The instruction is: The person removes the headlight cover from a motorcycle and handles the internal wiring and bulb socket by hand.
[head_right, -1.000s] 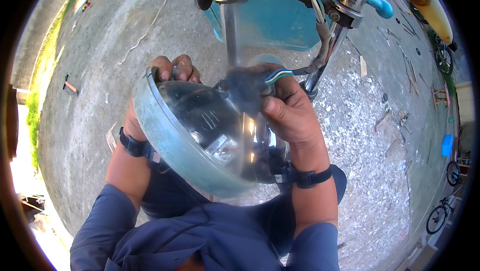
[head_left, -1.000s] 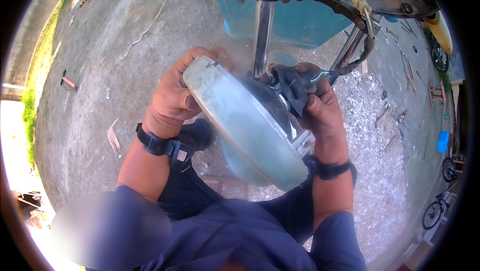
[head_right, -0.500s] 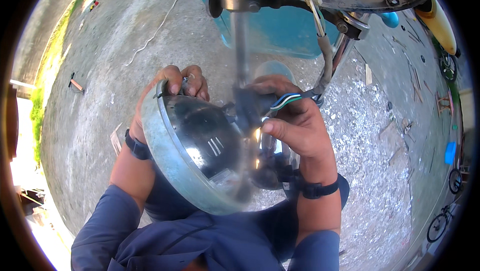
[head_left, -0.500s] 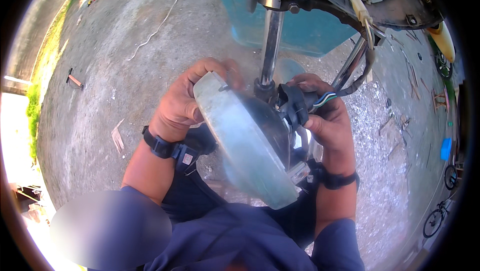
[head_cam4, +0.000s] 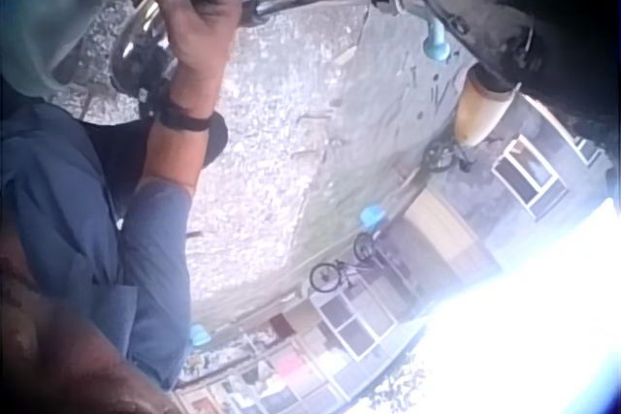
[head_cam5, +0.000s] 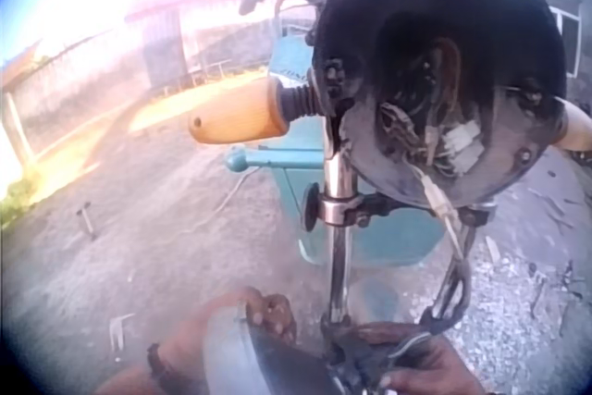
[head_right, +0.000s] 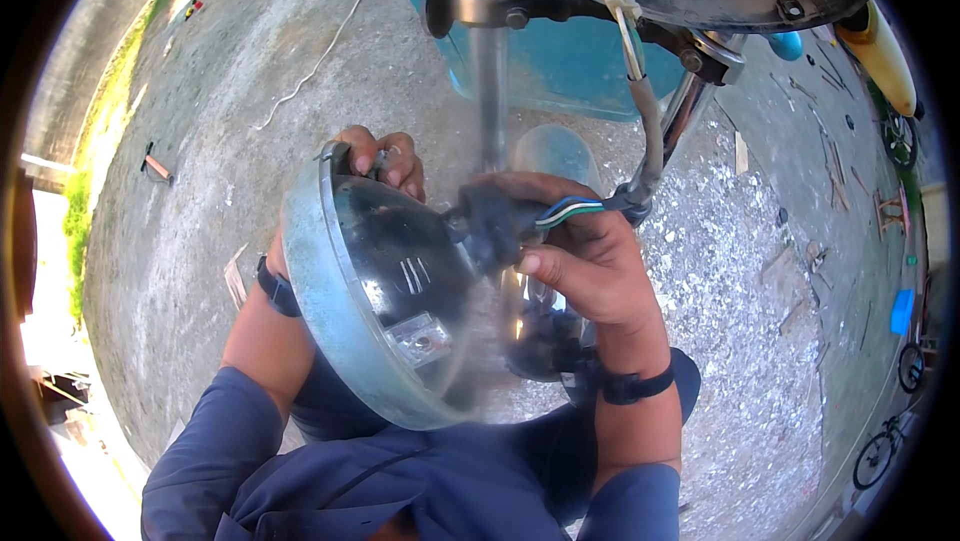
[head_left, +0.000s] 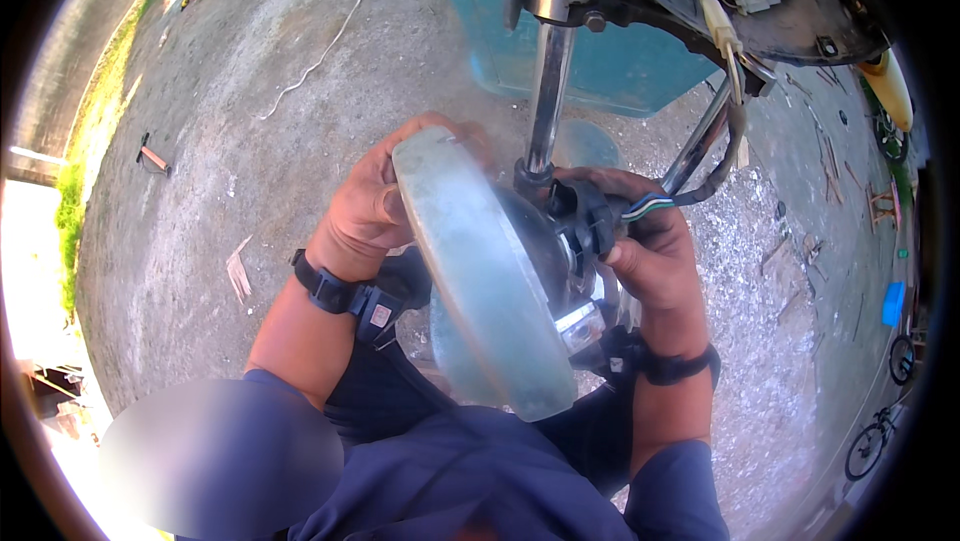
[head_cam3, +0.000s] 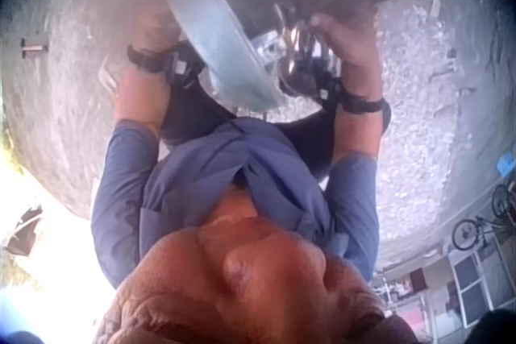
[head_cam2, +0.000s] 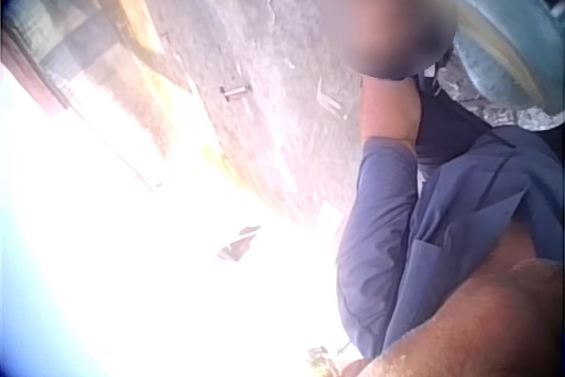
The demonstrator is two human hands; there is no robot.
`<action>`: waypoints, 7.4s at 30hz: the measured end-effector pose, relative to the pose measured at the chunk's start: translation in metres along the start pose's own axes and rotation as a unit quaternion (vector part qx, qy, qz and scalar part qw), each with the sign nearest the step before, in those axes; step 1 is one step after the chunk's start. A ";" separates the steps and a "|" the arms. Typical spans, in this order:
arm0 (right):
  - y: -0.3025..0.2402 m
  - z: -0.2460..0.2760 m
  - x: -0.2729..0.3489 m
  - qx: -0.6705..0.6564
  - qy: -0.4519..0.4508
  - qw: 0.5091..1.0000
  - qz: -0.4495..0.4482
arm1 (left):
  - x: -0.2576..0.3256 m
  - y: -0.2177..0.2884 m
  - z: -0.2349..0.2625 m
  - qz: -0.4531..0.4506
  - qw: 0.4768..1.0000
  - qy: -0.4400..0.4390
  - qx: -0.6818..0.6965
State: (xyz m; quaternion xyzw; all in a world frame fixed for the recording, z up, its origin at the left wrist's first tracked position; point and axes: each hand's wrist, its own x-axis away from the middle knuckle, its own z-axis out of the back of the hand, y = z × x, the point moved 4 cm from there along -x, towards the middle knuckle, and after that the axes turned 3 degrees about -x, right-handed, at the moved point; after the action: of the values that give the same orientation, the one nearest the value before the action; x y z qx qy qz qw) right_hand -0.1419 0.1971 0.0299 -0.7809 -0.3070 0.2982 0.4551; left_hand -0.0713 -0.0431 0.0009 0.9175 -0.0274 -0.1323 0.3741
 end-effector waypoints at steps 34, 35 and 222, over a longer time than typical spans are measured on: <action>-0.003 0.004 0.001 0.038 0.021 0.999 -0.004 | 0.008 0.016 0.000 0.018 0.997 0.048 -0.061; -0.001 0.007 0.002 0.042 0.019 0.999 -0.007 | 0.006 0.015 -0.001 0.015 0.997 0.039 -0.058; 0.010 0.017 0.000 0.041 0.080 0.995 -0.047 | -0.004 0.030 -0.040 -0.049 0.895 -0.082 -0.435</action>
State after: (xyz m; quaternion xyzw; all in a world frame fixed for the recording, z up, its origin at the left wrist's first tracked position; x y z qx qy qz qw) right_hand -0.1524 0.2021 0.0146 -0.7676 -0.2941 0.2255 0.5230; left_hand -0.0633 -0.0368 0.0507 0.6491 0.0474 -0.2241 0.7254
